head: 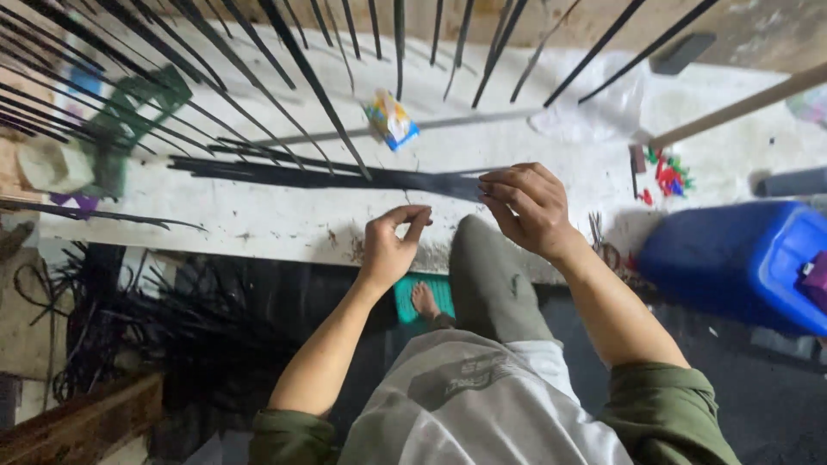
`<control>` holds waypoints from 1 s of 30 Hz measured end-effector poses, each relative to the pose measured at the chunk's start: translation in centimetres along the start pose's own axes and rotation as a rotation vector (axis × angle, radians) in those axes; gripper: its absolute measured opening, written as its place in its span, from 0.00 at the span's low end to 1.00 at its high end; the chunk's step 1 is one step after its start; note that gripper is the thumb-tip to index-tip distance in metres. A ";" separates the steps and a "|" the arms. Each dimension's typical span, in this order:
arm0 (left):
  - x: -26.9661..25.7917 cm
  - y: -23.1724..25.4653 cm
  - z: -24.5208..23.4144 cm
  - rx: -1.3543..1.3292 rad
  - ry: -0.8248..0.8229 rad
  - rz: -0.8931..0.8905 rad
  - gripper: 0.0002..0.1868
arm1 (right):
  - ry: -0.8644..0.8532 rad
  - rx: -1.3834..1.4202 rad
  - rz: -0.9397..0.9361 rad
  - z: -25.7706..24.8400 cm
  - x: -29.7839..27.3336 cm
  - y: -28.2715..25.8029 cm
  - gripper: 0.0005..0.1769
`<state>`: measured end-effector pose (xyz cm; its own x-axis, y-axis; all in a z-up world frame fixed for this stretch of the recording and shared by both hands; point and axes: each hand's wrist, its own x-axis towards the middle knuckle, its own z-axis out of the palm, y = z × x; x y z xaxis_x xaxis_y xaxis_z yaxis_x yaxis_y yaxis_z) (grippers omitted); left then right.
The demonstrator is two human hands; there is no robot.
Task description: Applying glue to the ends of leather strips and hanging them on a rack using clothespins.
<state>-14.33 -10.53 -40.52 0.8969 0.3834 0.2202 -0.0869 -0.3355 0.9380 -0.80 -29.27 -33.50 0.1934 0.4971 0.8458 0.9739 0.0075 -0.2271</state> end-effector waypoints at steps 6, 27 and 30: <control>-5.1 -8.3 5.6 0.021 -0.096 -0.259 0.04 | -0.072 0.002 0.282 2.5 -12.2 5.0 0.03; -16.8 -38.5 27.1 0.179 -0.015 -0.357 0.14 | -0.527 -0.282 0.419 17.7 -56.8 22.7 0.09; -18.3 -40.4 31.3 0.162 -0.024 -0.350 0.12 | -0.553 -0.438 0.334 17.5 -59.8 24.4 0.10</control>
<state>-13.68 -30.96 -90.80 0.8701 0.4796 -0.1140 0.2944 -0.3200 0.9005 9.31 -43.63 -98.02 0.5096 0.7737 0.3763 0.8548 -0.5052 -0.1187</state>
